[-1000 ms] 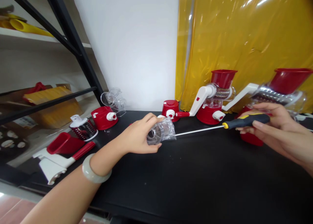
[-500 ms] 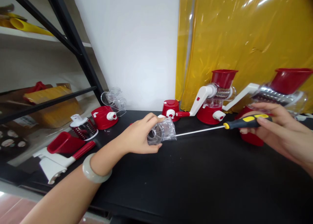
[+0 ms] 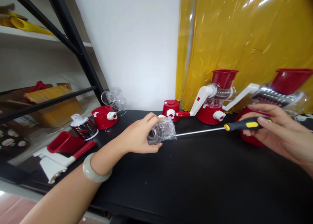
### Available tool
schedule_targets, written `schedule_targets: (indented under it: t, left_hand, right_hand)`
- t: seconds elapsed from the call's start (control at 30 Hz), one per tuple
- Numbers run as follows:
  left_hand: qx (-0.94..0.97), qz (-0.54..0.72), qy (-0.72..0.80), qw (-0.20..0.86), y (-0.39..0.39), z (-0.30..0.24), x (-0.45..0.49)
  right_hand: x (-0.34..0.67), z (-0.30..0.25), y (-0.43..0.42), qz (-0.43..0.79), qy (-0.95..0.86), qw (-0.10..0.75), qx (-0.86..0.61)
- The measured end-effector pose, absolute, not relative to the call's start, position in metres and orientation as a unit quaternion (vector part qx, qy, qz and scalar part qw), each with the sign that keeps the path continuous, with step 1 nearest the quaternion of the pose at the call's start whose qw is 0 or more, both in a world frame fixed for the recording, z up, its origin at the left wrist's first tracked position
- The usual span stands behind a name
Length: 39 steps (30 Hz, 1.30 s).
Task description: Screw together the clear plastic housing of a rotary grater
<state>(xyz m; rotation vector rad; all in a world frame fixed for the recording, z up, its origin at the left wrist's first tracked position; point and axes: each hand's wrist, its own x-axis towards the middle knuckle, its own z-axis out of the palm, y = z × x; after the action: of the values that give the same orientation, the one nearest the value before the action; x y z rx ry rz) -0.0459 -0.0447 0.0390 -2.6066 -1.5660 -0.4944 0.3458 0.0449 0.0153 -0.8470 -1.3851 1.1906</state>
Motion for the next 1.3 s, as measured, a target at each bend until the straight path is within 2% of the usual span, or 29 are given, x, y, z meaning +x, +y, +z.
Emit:
schedule_targets:
  t: [0.17,0.3,0.5,0.63,0.83,1.0,1.1,1.2,1.3]
  left_hand:
    - [-0.846,-0.161,-0.506,0.031,-0.045,0.04,-0.044]
    - [-0.846,-0.167,-0.505,0.029,-0.044,0.04,-0.045]
    - [-0.849,-0.181,-0.496,0.031,-0.043,0.037,-0.048]
    - [-0.848,-0.174,-0.499,0.033,-0.043,0.038,-0.047]
    - [-0.849,-0.164,-0.502,0.032,-0.045,0.039,-0.045]
    - [-0.848,-0.163,-0.504,0.029,-0.045,0.039,-0.046]
    - [-0.848,-0.161,-0.504,0.028,-0.045,0.04,-0.045]
    - [-0.847,-0.161,-0.505,0.029,-0.045,0.04,-0.045]
    - [-0.848,-0.161,-0.505,0.026,-0.045,0.04,-0.044]
  right_hand:
    - [0.343,0.01,0.047,0.437,-0.627,0.513,-0.392]
    - [0.342,0.016,0.044,0.493,-0.554,0.57,-0.354]
    - [0.344,0.021,0.04,0.529,-0.533,0.571,-0.332]
    - [0.341,0.017,0.043,0.479,-0.584,0.562,-0.339]
    - [0.345,0.007,0.049,0.35,-0.677,0.498,-0.414]
    - [0.343,0.012,0.05,0.492,-0.588,0.54,-0.347]
    - [0.345,0.016,0.047,0.511,-0.56,0.553,-0.345]
    - [0.348,0.017,0.045,0.484,-0.589,0.542,-0.354]
    - [0.349,0.015,0.045,0.406,-0.652,0.51,-0.388]
